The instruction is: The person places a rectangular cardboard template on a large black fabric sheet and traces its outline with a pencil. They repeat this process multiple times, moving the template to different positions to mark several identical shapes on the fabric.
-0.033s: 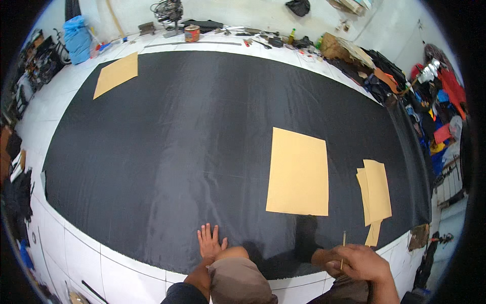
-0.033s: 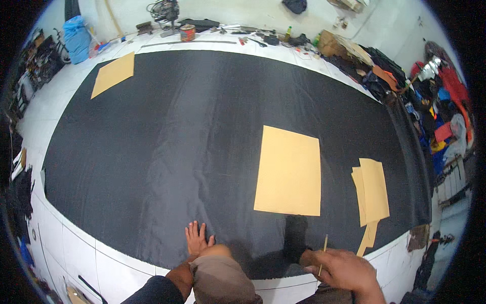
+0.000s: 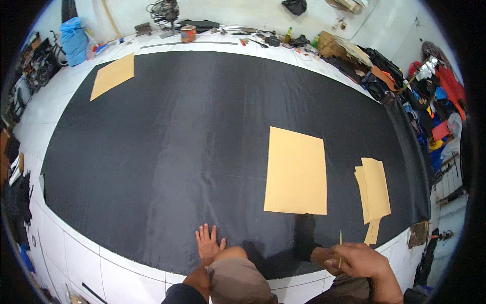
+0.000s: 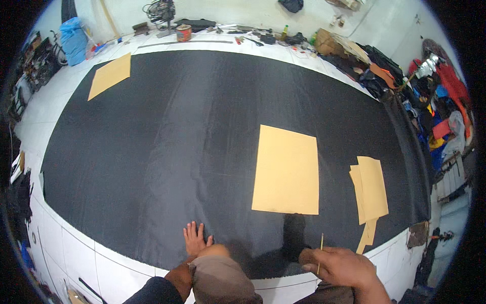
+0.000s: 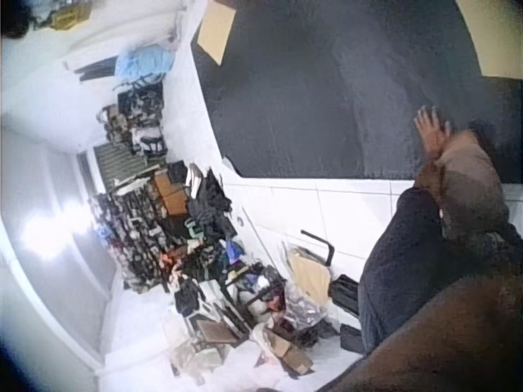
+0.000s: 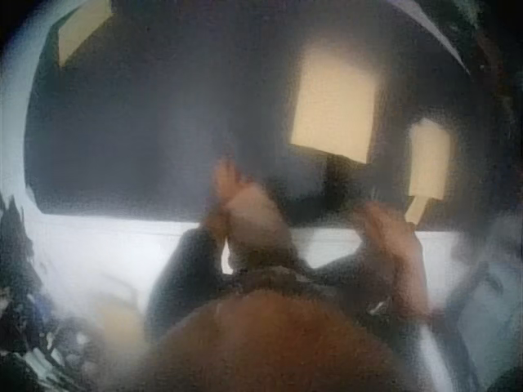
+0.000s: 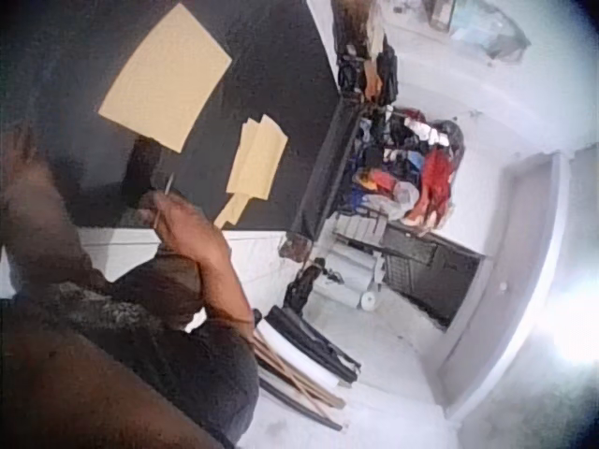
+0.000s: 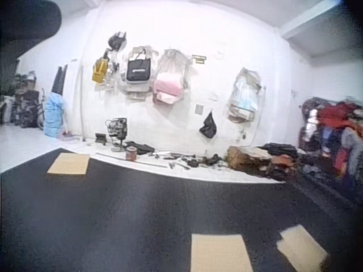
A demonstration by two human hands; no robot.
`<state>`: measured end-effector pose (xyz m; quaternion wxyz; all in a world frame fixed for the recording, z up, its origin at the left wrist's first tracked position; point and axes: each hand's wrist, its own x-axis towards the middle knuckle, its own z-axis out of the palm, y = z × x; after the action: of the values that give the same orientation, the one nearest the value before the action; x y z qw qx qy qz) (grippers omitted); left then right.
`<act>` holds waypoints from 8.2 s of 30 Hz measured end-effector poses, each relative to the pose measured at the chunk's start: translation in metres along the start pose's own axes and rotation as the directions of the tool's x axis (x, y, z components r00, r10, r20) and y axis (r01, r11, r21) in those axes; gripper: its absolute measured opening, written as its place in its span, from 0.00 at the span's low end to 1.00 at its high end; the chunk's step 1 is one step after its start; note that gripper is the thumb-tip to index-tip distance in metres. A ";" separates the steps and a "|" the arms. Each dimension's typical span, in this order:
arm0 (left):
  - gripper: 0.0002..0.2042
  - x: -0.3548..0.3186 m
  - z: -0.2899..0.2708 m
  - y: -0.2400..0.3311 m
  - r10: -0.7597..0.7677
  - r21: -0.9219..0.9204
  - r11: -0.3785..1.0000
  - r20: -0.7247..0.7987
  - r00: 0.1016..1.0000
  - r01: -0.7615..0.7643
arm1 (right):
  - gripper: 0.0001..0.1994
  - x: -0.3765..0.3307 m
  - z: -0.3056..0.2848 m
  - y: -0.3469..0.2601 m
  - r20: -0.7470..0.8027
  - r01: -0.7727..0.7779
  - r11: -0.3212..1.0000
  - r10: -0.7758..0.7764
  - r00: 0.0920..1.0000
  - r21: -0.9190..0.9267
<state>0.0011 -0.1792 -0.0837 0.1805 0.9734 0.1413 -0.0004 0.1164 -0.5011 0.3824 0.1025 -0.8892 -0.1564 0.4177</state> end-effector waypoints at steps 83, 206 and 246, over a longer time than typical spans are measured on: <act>0.42 0.374 -0.099 0.240 -0.258 0.325 0.934 0.901 0.349 -0.149 | 0.22 0.459 0.059 0.364 -0.728 0.221 0.968 -0.234 0.645 -0.115; 0.58 0.468 -0.002 0.173 0.591 -0.107 0.758 0.528 0.609 -0.643 | 0.19 0.400 0.068 0.395 -0.817 -0.054 0.977 0.203 0.539 0.206; 0.58 0.467 0.002 0.176 0.550 -0.147 0.808 0.536 0.640 -0.571 | 0.19 0.395 0.073 0.397 -0.803 -0.100 0.973 0.228 0.551 0.208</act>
<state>0.4984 -0.2093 -0.0482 0.1870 0.9282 -0.2257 -0.2292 0.3744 -0.7226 -0.0687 0.1849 -0.9821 0.0222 -0.0262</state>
